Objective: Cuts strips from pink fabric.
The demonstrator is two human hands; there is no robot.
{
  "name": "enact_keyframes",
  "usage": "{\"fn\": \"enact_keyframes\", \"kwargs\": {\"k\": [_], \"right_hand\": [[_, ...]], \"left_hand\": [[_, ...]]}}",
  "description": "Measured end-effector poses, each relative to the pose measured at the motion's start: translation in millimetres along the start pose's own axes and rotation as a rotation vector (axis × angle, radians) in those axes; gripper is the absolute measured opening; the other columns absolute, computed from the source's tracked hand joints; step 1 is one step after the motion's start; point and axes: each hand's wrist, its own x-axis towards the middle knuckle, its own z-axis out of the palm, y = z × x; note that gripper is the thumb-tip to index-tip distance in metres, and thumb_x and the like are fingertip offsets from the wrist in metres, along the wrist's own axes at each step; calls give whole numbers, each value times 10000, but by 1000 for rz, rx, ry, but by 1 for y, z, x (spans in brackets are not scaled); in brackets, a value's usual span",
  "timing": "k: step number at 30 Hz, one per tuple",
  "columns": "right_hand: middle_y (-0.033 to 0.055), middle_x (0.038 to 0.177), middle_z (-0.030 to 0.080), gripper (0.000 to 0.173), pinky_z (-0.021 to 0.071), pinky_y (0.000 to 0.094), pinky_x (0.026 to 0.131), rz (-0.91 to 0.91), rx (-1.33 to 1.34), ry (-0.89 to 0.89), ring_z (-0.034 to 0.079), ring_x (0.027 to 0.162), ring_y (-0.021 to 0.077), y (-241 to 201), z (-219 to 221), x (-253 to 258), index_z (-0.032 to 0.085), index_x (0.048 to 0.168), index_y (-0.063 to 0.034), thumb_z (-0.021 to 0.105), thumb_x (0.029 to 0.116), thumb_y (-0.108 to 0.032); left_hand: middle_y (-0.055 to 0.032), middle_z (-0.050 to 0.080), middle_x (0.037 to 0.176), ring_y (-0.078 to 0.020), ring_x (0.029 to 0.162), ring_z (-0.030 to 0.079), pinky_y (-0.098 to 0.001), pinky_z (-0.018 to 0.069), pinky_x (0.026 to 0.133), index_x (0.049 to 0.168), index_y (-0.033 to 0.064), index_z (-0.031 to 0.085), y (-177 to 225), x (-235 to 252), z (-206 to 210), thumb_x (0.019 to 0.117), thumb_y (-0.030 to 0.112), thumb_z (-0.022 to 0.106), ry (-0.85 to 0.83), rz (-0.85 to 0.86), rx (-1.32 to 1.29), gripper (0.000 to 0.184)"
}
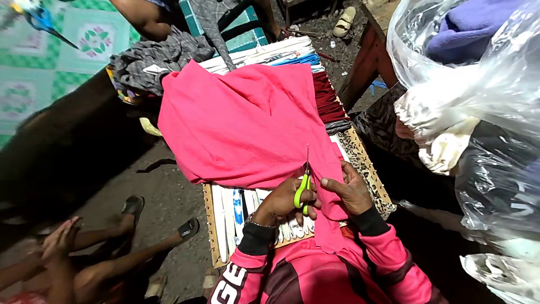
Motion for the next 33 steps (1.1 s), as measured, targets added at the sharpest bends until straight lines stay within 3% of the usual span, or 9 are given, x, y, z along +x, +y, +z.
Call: {"fn": "enact_keyframes", "kwargs": {"k": [7, 13, 18, 30, 33], "right_hand": [[180, 1033, 737, 596, 648, 407, 814, -22, -20, -21, 748, 909, 256, 2, -6, 0, 527, 1309, -10, 795, 783, 65], [193, 1050, 732, 616, 650, 403, 814, -2, -8, -21, 749, 919, 265, 3, -6, -5, 515, 1315, 2, 799, 774, 72], [203, 1039, 732, 609, 649, 403, 804, -16, 7, -33, 749, 904, 272, 0, -4, -6, 504, 1319, 9, 793, 787, 69], [195, 1047, 734, 602, 649, 411, 813, 9, -14, -45, 749, 916, 272, 1, -9, -2, 524, 1312, -9, 802, 783, 60], [142, 1023, 749, 462, 644, 372, 809, 40, -127, -90, 749, 897, 218, -3, -12, 3, 596, 1233, -13, 815, 828, -59]], "left_hand": [[-134, 754, 859, -141, 527, 676, -240, 518, 402, 1250, -17, 604, -14, -4, 7, 1026, 170, 595, 48, -17, -61, 292], [-168, 763, 999, -189, 619, 731, -272, 561, 442, 1225, -24, 589, -7, 2, 11, 1052, 188, 531, 57, -55, -86, 281], [-170, 755, 1029, -209, 688, 751, -287, 576, 465, 1186, -7, 576, 7, 12, 8, 1047, 200, 517, 76, -27, -49, 256], [-132, 751, 836, -128, 504, 659, -232, 506, 392, 1241, -26, 611, -11, -2, 5, 1024, 150, 590, 34, 1, -114, 280], [-139, 765, 874, -151, 548, 698, -258, 540, 416, 1221, -11, 615, -17, -15, 3, 1030, 220, 591, -10, -47, -117, 301]]}}
